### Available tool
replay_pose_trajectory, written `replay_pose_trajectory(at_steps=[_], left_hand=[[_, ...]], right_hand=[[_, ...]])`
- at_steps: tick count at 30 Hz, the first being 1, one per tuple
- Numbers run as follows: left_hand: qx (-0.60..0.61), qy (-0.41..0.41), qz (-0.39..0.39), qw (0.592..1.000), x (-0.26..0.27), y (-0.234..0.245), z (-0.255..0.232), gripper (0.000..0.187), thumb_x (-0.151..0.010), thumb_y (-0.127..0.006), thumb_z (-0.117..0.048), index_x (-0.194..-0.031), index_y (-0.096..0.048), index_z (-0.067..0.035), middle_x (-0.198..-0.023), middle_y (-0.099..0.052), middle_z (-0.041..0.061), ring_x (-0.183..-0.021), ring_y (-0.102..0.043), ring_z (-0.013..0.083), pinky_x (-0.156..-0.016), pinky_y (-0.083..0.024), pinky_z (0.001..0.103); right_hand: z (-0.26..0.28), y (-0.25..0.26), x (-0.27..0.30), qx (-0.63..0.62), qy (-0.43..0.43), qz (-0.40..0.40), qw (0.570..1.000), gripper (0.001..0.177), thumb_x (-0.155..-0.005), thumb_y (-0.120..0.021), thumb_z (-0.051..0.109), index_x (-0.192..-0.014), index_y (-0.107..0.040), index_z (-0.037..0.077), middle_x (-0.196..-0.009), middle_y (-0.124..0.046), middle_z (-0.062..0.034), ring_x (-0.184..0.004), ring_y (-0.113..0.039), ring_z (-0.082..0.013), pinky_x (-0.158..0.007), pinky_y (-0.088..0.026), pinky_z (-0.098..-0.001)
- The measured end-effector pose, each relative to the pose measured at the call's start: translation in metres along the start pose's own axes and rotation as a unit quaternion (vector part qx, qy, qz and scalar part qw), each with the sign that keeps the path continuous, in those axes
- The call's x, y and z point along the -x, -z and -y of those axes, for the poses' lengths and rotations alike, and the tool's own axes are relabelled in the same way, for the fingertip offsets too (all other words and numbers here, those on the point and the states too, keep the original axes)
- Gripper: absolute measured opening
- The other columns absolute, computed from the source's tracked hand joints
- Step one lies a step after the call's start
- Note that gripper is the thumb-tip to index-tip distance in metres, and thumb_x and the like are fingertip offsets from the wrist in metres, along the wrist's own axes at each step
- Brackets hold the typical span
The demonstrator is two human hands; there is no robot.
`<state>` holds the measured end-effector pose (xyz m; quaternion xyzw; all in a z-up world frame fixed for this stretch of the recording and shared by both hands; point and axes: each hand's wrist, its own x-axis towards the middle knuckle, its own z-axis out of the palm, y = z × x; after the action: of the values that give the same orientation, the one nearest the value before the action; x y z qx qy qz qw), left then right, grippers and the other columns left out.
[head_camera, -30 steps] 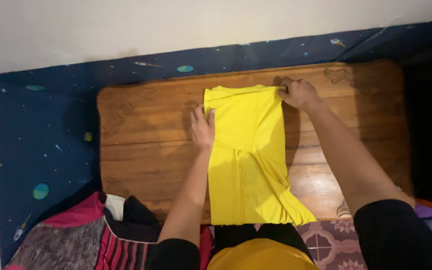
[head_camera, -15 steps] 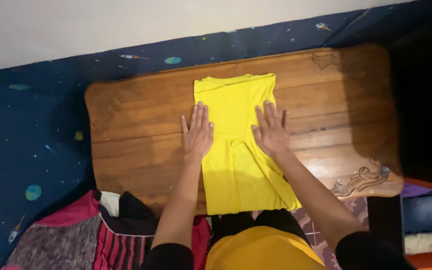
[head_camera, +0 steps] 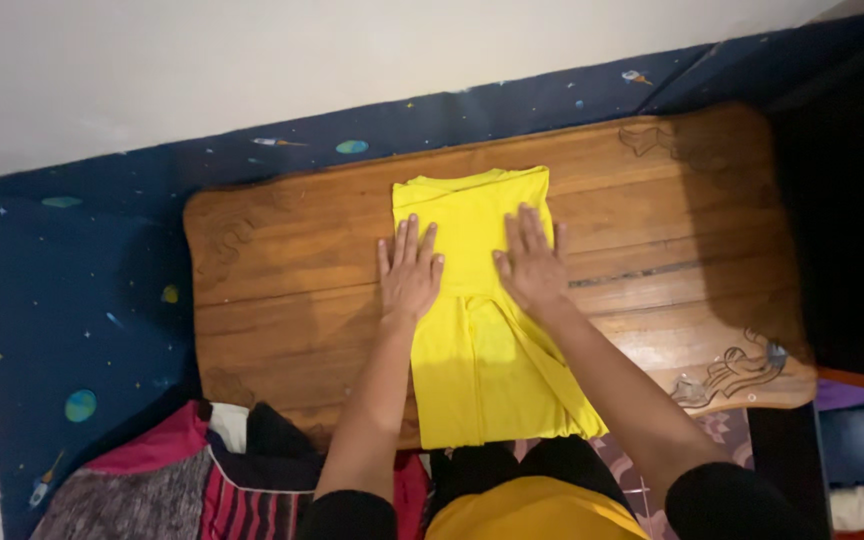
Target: The person folds a yellow shirt on a wooden table by smoothing out the fabric, folding the sleeves and sides inward, and finally folding the bottom up to create a neat rectangle before placing it into a drawer.
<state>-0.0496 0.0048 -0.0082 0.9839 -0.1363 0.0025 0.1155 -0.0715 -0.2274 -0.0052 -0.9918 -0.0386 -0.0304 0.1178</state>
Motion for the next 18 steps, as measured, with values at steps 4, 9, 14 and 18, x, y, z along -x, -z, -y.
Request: replay_pose_trajectory(at_steps=[4, 9, 14, 18], left_hand=[[-0.008, 0.030, 0.023, 0.999, -0.005, 0.011, 0.006, 0.058, -0.105, -0.034, -0.046, -0.161, -0.029, -0.031, -0.172, -0.010, 0.004, -0.158, -0.008, 0.0267, -0.123, -0.003, 0.061], [0.015, 0.046, 0.009, 0.999, -0.006, 0.006, 0.008, 0.059, -0.106, -0.035, -0.045, -0.161, -0.028, -0.025, -0.172, -0.011, 0.006, -0.158, -0.010, 0.0270, -0.123, -0.003, 0.062], [-0.019, 0.023, -0.056, 0.998, -0.016, -0.009, 0.016, 0.059, -0.107, -0.035, -0.043, -0.160, -0.031, -0.018, -0.173, -0.016, 0.007, -0.160, -0.013, 0.0251, -0.127, -0.004, 0.060], [0.031, -0.011, -0.031, 0.999, -0.031, -0.006, 0.016, 0.062, -0.105, -0.035, -0.044, -0.162, -0.027, -0.019, -0.170, -0.016, 0.004, -0.157, -0.012, 0.0214, -0.124, -0.004, 0.059]], right_hand=[[-0.028, 0.003, -0.006, -0.043, -0.051, -0.007, 0.998, 0.067, -0.103, -0.034, 0.039, -0.161, -0.026, 0.007, -0.171, -0.020, -0.0098, -0.158, -0.015, -0.0241, -0.125, -0.003, -0.0575], [-0.046, -0.007, -0.017, -0.027, -0.084, -0.041, 0.995, 0.066, -0.105, -0.035, 0.037, -0.163, -0.025, 0.007, -0.173, -0.019, -0.0095, -0.160, -0.015, -0.0252, -0.125, -0.005, -0.0622], [-0.029, -0.018, -0.027, 0.019, -0.030, -0.060, 0.998, 0.071, -0.099, -0.038, 0.038, -0.164, -0.024, 0.014, -0.172, -0.015, -0.0118, -0.157, -0.012, -0.0286, -0.123, -0.005, -0.0619], [-0.007, -0.010, -0.045, -0.005, -0.095, 0.017, 0.995, 0.063, -0.102, -0.033, 0.044, -0.162, -0.024, 0.026, -0.172, -0.012, -0.0055, -0.158, -0.008, -0.0250, -0.124, -0.001, -0.0609]])
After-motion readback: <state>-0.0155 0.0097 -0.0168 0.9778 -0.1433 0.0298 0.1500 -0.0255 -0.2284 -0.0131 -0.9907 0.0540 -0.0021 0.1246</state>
